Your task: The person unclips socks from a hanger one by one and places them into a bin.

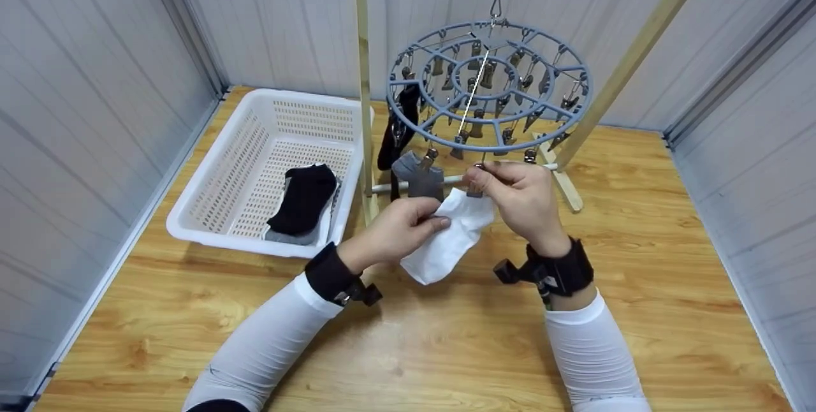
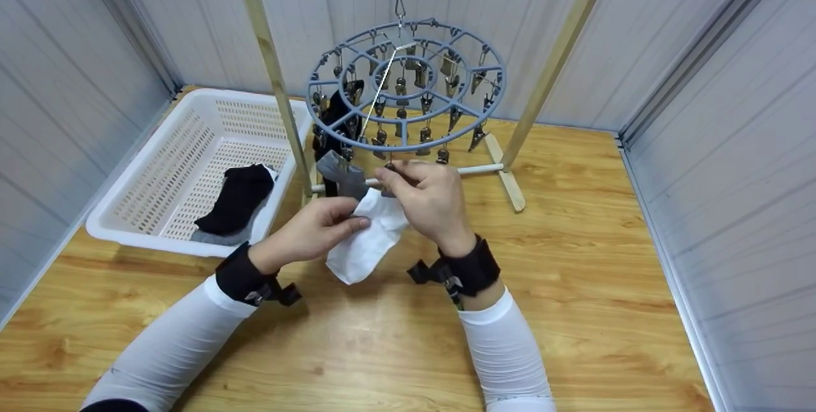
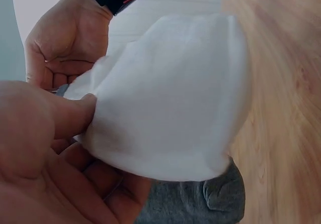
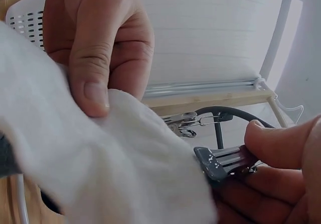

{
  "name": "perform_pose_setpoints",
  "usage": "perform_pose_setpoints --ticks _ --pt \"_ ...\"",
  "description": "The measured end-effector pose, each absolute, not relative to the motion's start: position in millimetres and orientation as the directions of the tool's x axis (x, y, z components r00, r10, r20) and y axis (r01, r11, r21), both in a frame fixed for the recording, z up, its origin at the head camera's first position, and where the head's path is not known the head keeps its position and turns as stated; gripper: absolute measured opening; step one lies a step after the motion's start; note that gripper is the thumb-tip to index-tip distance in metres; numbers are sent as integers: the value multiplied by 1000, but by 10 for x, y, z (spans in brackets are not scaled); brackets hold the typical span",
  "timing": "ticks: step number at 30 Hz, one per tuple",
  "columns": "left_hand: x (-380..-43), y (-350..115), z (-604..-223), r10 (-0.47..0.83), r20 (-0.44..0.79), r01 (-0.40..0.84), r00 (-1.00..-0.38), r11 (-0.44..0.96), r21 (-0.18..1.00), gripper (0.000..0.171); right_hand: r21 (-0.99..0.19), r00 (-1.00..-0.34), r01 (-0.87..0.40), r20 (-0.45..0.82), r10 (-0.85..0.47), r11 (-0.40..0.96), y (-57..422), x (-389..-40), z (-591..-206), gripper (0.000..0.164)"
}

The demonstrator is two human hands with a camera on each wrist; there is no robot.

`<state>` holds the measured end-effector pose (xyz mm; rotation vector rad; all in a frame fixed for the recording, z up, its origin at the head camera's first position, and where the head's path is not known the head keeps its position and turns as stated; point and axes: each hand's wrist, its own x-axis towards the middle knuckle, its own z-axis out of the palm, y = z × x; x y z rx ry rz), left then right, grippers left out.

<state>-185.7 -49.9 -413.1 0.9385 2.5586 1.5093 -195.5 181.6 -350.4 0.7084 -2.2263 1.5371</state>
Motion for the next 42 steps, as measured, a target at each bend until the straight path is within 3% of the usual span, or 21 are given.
perform_pose_setpoints --ticks 9,19,27,32,36,40,42 --pt "-1814 -558 -4053 568 224 508 -792 409 758 31 -769 -823 -569 535 -194 292 1817 -1954 -3484 7" --pt "-1812 -633 -3981 577 233 533 -783 430 729 35 -745 -847 -519 515 -133 419 1828 -1917 -3446 11" --pt "-1810 -700 -3908 583 244 550 -775 431 715 39 -626 -794 -566 588 -152 536 1904 -1839 -3356 19" --pt "-1798 -753 -3848 575 262 559 -775 430 709 42 -502 -694 -636 704 -150 586 1941 -1734 -3276 14" --pt "-1791 -788 -3798 569 276 564 -774 425 708 42 -404 -522 -743 849 -84 534 1895 -1661 -3233 3" --pt "-1784 -818 -3754 564 280 565 -776 426 707 40 -292 -337 -838 941 -16 461 1807 -1657 -3218 10" --pt "-1781 -834 -3740 560 278 560 -780 429 709 39 -250 -292 -852 956 -22 460 1782 -1672 -3221 14"
